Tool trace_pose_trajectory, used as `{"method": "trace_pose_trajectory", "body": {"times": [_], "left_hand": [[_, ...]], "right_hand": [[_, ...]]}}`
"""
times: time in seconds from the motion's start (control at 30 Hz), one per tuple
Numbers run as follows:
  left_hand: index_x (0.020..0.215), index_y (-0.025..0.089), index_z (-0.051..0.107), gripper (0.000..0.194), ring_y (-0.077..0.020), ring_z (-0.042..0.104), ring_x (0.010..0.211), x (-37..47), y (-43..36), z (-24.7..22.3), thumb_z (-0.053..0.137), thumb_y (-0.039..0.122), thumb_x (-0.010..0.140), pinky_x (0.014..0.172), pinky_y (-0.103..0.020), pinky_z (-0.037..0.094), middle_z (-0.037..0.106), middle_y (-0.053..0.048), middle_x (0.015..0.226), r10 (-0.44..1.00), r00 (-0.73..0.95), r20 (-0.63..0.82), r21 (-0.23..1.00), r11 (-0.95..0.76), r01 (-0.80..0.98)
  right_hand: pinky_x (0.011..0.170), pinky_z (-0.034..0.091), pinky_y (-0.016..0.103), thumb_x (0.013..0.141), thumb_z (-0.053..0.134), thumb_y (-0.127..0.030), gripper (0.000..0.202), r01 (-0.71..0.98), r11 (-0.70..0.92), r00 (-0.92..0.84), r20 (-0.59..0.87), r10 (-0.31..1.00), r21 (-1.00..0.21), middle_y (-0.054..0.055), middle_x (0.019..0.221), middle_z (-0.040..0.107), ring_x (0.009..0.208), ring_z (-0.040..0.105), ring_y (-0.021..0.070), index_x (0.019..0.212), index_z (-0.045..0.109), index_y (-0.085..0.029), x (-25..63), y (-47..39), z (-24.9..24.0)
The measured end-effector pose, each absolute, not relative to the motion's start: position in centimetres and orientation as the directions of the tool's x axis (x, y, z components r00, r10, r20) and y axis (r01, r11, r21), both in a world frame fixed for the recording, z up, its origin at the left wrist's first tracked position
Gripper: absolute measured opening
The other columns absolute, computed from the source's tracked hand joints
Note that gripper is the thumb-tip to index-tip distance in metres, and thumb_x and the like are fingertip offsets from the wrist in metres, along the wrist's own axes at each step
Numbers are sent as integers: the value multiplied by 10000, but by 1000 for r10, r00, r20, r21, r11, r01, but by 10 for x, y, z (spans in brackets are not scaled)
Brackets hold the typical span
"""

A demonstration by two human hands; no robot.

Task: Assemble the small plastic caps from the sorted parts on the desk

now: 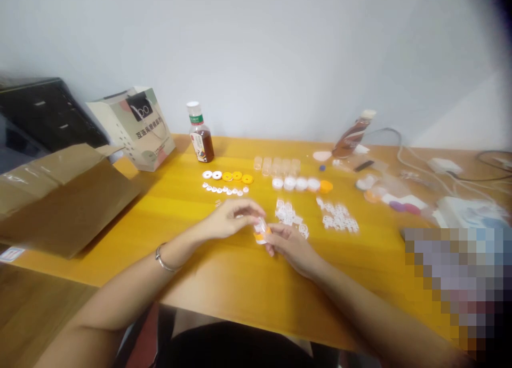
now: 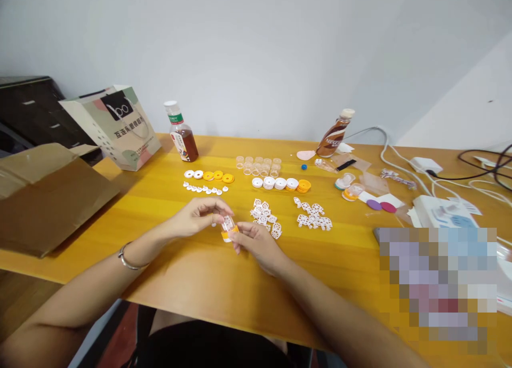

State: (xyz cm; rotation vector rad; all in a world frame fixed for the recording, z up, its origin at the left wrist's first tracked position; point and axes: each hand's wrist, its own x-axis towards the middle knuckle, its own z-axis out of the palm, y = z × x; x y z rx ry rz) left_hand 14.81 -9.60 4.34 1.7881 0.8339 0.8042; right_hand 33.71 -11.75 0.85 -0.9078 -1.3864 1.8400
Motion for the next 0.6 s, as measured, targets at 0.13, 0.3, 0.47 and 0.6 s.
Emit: {"method": "trace_pose_trajectory", "body": {"times": [0.13, 0.3, 0.47, 0.6], "left_hand": [[1053, 205, 583, 247, -196, 552, 1023, 144, -96, 50, 513, 189, 817, 836, -335, 470, 553, -92, 1176, 724, 672, 156, 960, -272, 70], [1090, 221, 554, 348, -186, 572, 947, 145, -98, 48, 613, 264, 749, 809, -318, 473, 612, -79, 1022, 858, 477, 192, 894, -353, 275], [1093, 235, 566, 297, -192, 553, 1016, 141, -97, 52, 545, 240, 797, 827, -308, 466, 576, -75, 1124, 724, 677, 133, 899, -376, 225], [1094, 230, 556, 312, -178, 571, 942, 137, -95, 54, 561, 280, 786, 820, -309, 461, 608, -69, 1037, 792, 594, 143, 864, -392, 315]], "right_hand": [[484, 358, 208, 691, 654, -342, 175, -137, -250, -560, -133, 818, -958, -33, 531, 537, 473, 451, 71, 700, 628, -170, 338, -118, 9], [492, 360, 217, 687, 660, -333, 193, -75, -175, -529, -109, 842, -982, -30, 561, 550, 492, 462, 81, 801, 653, -177, 338, -118, 10], [511, 367, 216, 683, 664, -326, 177, -51, -166, -536, -113, 837, -985, -35, 567, 555, 503, 472, 76, 781, 655, -179, 338, -117, 7], [524, 370, 221, 682, 667, -315, 186, -51, -162, -528, -111, 842, -986, -39, 579, 561, 500, 470, 75, 813, 658, -184, 338, -116, 8]]}}
